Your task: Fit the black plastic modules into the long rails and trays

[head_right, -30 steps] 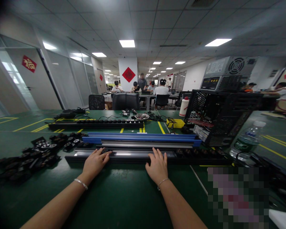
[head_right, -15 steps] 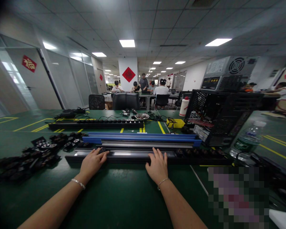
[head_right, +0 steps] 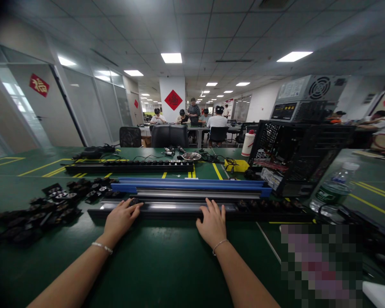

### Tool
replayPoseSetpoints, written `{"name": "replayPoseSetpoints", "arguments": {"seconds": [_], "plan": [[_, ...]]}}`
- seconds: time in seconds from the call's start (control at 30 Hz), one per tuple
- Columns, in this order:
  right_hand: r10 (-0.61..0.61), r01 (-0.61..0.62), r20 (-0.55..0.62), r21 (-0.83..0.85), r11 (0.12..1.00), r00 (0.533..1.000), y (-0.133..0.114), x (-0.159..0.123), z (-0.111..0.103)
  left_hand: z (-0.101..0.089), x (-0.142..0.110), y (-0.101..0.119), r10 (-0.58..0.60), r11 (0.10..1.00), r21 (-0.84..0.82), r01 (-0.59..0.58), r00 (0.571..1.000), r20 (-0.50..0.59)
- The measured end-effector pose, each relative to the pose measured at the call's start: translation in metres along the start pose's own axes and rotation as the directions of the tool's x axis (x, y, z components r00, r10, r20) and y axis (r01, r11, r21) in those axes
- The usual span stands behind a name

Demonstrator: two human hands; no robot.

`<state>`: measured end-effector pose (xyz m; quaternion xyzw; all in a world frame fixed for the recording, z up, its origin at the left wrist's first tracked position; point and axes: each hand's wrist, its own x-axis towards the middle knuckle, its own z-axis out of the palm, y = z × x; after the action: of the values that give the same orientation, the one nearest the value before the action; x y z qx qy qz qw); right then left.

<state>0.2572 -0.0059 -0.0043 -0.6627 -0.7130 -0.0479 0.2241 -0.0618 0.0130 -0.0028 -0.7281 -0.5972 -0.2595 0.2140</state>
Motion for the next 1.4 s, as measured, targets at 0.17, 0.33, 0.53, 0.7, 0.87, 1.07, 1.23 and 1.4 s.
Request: {"name": "replayPoseSetpoints", "arguments": {"seconds": [0.17, 0.33, 0.53, 0.7, 0.87, 1.07, 1.23, 1.4], "plan": [[0.005, -0.005, 0.001, 0.001, 1.000, 1.000, 0.000, 0.000, -0.001, 0.001, 0.000, -0.003, 0.010, 1.000, 0.024, -0.010, 1.000, 0.016], [0.001, -0.001, 0.002, -0.008, 1.000, 1.000, 0.000, 0.000, -0.001, 0.001, -0.002, -0.008, -0.021, 1.000, 0.016, 0.021, 1.000, 0.002], [0.000, 0.000, -0.004, -0.012, 1.000, 1.000, 0.000, 0.000, 0.000, 0.001, -0.003, -0.016, -0.050, 0.996, 0.074, 0.049, 0.999, 0.008], [0.001, -0.002, -0.007, -0.006, 1.000, 1.000, 0.000, 0.000, 0.000, 0.001, -0.003, -0.018, -0.049, 0.994, 0.104, 0.047, 0.999, 0.022], [0.001, -0.001, -0.002, -0.008, 1.000, 1.000, 0.000, -0.001, -0.001, 0.001, -0.004, -0.022, -0.058, 0.994, 0.092, 0.056, 0.998, 0.016], [-0.002, 0.002, -0.003, -0.007, 1.000, 1.000, 0.000, -0.001, -0.001, 0.001, -0.004, -0.024, -0.057, 0.993, 0.104, 0.052, 0.997, 0.042], [-0.009, 0.009, -0.019, 0.002, 1.000, 1.000, 0.002, 0.000, 0.002, -0.003, -0.004, -0.026, -0.132, 0.989, 0.074, 0.129, 0.991, 0.037], [-0.022, 0.022, -0.037, -0.003, 1.000, 0.999, 0.003, 0.000, 0.004, -0.005, -0.005, -0.031, -0.155, 0.987, 0.061, 0.150, 0.984, 0.083]]}}
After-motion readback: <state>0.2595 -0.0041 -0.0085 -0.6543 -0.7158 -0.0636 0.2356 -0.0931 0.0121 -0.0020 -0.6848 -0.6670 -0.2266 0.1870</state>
